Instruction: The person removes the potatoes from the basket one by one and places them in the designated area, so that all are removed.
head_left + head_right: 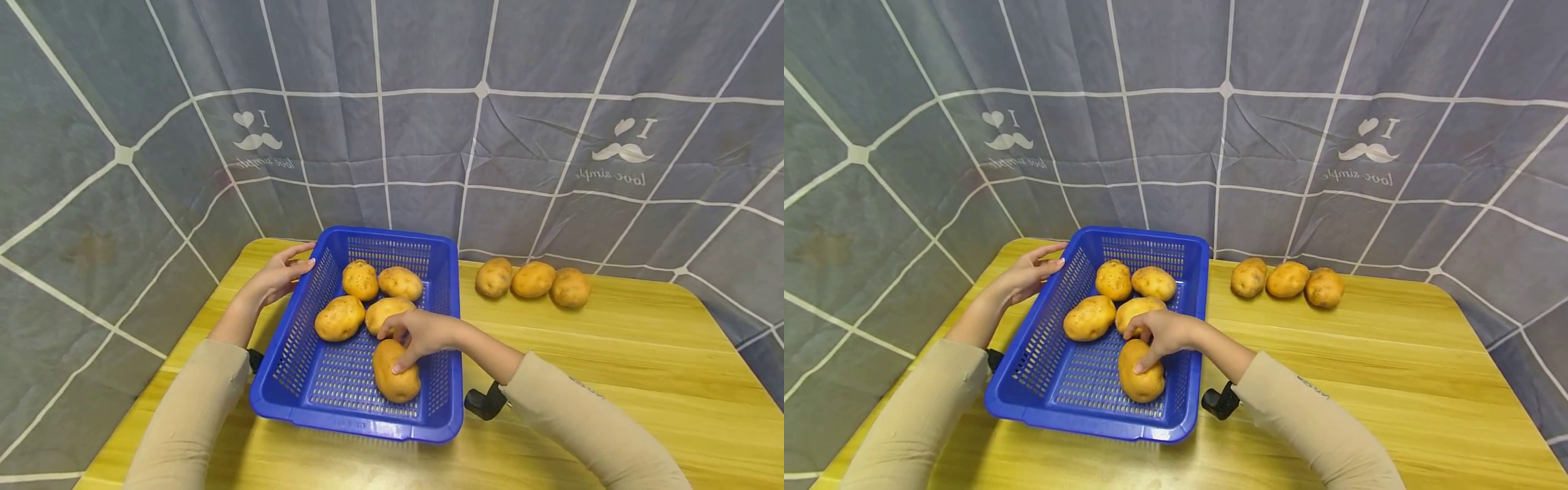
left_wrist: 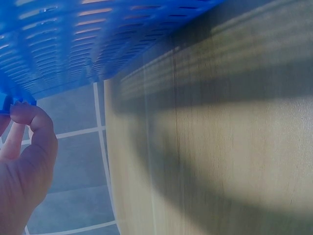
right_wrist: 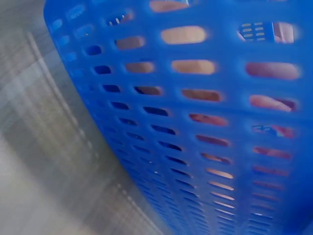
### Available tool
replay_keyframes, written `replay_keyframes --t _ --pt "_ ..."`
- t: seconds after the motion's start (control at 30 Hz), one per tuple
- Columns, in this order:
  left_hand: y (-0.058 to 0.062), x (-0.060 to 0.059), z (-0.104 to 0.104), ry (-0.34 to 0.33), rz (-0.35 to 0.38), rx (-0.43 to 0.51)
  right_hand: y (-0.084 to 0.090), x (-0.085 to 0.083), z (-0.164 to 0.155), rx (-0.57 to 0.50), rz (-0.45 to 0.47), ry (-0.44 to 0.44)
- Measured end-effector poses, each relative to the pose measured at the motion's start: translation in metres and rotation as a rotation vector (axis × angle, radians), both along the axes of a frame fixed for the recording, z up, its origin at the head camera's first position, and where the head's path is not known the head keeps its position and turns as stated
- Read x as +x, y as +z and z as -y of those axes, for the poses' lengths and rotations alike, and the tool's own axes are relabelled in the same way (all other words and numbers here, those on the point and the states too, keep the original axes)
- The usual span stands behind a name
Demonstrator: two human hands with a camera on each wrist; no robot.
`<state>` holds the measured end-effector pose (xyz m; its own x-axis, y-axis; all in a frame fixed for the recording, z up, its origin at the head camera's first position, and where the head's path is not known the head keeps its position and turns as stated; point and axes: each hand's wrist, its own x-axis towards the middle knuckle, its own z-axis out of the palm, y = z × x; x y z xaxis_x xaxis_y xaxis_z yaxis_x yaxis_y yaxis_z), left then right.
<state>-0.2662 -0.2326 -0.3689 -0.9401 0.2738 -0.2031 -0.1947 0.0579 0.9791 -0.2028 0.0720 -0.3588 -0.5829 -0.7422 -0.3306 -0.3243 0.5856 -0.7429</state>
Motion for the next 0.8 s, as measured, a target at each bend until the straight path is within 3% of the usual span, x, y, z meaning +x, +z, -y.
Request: replay_keyframes --t 0.17,0.8 --pt "0.0011 0.0001 0.0001 0.003 0.0 0.001 -0.0033 0.0008 0.0003 -0.094 0.101 -0.017" --pt "0.0017 0.0017 -0.0003 0.008 0.004 -0.036 -0.0057 0.0043 0.0008 -0.176 0.254 -0.009"
